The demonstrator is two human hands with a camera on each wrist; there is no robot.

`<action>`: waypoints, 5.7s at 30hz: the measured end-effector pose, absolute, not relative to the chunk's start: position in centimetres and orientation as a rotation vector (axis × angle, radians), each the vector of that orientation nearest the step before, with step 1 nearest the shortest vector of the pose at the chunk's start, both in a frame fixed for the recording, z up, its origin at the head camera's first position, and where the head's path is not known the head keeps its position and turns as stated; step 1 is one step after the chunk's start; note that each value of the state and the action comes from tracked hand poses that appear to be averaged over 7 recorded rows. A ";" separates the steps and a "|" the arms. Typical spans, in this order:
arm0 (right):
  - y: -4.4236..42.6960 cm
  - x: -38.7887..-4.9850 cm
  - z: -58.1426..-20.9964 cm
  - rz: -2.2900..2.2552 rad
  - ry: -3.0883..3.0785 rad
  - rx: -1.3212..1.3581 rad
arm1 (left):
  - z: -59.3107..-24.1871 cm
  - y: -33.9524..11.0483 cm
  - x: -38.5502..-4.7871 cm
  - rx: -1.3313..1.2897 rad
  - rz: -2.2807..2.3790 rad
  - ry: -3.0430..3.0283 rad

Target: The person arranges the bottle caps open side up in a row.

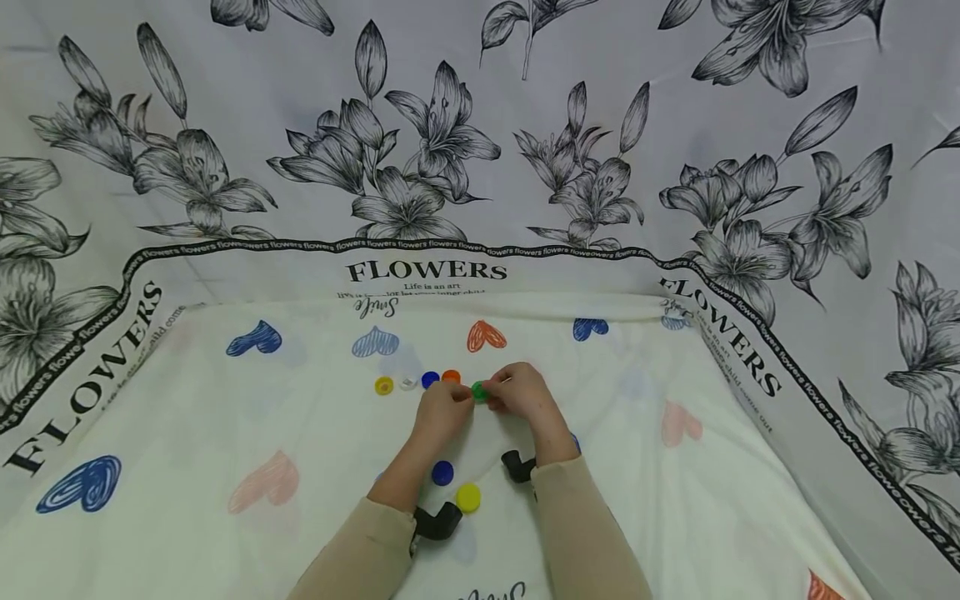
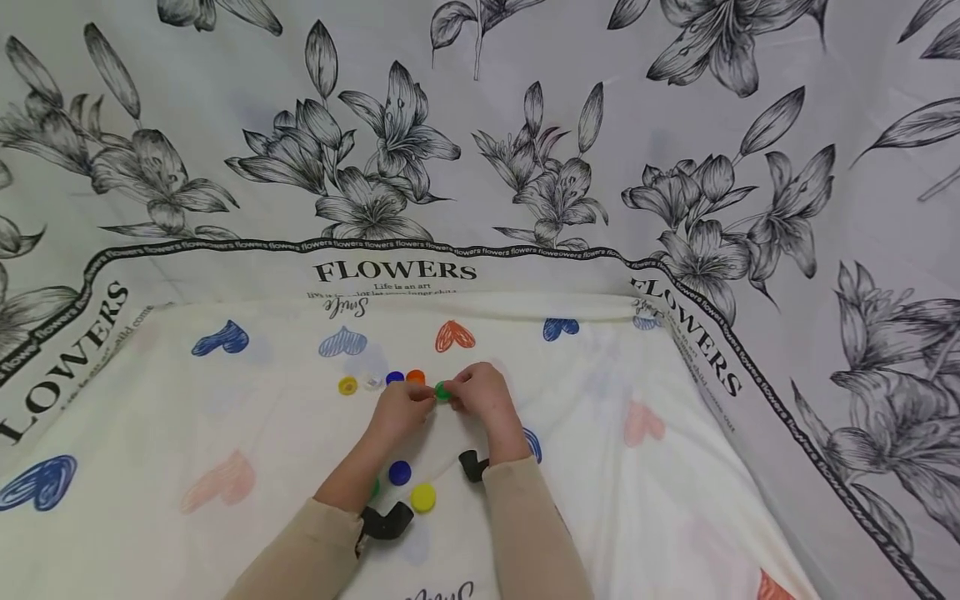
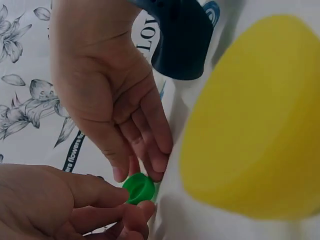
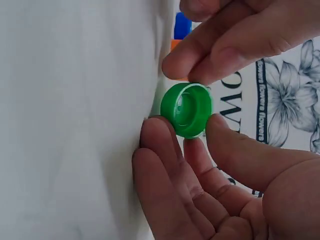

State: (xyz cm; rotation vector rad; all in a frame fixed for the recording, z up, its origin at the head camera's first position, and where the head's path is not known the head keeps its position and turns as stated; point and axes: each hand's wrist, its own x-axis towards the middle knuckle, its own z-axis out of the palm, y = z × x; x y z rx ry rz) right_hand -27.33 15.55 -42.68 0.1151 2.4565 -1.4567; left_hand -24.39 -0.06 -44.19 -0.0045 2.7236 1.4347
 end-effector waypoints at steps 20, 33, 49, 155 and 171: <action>14.7 -27.0 -42.8 -1.163 2.561 -0.147 | -44.3 -0.8 -24.1 0.029 1.224 2.663; 13.1 -24.2 -37.4 -0.748 2.488 -0.478 | -38.7 -7.9 -20.3 0.369 0.872 2.608; 7.7 -20.3 -39.8 -0.296 2.571 -0.437 | -42.9 -5.8 -16.8 0.528 0.908 2.773; 7.3 -25.5 -41.5 -1.133 2.357 -0.377 | -43.7 -9.7 -19.7 0.159 1.253 2.856; 7.6 -24.7 -40.6 -0.957 2.440 -0.476 | -41.8 -10.3 -19.2 0.140 0.952 2.793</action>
